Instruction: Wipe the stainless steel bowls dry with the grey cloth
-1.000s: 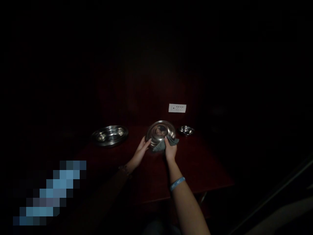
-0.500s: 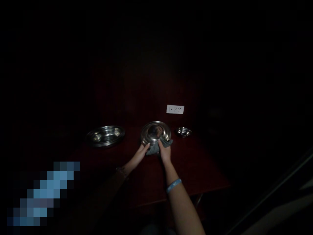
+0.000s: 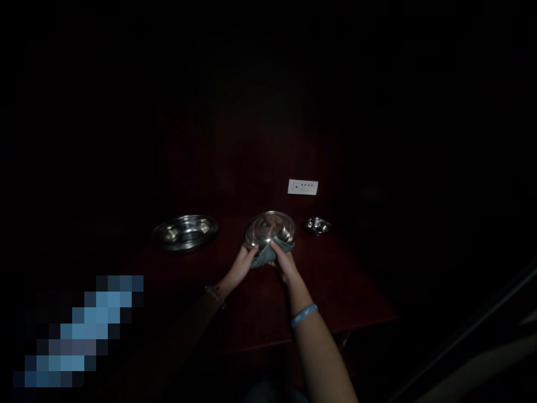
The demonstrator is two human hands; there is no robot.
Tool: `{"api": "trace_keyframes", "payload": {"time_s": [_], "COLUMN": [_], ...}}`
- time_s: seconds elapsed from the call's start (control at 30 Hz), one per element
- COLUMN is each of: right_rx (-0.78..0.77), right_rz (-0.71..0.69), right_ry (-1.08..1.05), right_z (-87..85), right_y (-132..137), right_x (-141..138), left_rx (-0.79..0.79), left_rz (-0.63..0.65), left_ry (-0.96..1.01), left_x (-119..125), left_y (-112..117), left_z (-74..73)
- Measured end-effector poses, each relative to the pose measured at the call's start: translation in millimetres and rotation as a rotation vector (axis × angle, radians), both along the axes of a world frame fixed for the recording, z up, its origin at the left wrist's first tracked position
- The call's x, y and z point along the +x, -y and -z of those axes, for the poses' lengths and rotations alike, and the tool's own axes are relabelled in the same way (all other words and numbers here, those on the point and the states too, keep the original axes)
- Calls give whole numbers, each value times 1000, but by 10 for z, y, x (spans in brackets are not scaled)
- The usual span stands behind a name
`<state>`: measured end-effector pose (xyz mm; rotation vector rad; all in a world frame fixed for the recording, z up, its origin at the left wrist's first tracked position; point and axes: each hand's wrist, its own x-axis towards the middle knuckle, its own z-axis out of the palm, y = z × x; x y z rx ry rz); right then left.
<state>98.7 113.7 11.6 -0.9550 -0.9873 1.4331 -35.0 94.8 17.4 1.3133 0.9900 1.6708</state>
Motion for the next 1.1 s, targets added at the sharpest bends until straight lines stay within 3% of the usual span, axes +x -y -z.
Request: {"api": "trace_keyframes", "payload": {"time_s": [0.17,0.27,0.37,0.47,0.63,0.77,0.97,1.1], "right_rx": [216,389,447,385,178,170,238,338], "right_rz": [322,424,422,373,251,203,188,354], "right_ry": [-30,4,55,74,92,76,78,115], "right_z": [-2,-23,-41,-18,61,89,114,69], "right_y": [-85,-115,-113,-103,-119,-136,-150,-127], "right_x": [58,84,79,49,29,39,33,76], "left_rx": [202,250,253,217,69,103,-25,-110], "left_rz": [-28,-64,-108,-95,121,194,108,-74], "left_ry": [-43,-47,-31,3,-6,-84,-58,-64], "left_x": [-62,-91,-100,-79,24,72,20,-44], "left_y": [73,139,173,160,90,68,4,7], "left_z": [-65,-159,-218,-197,-28,88,113,43]}}
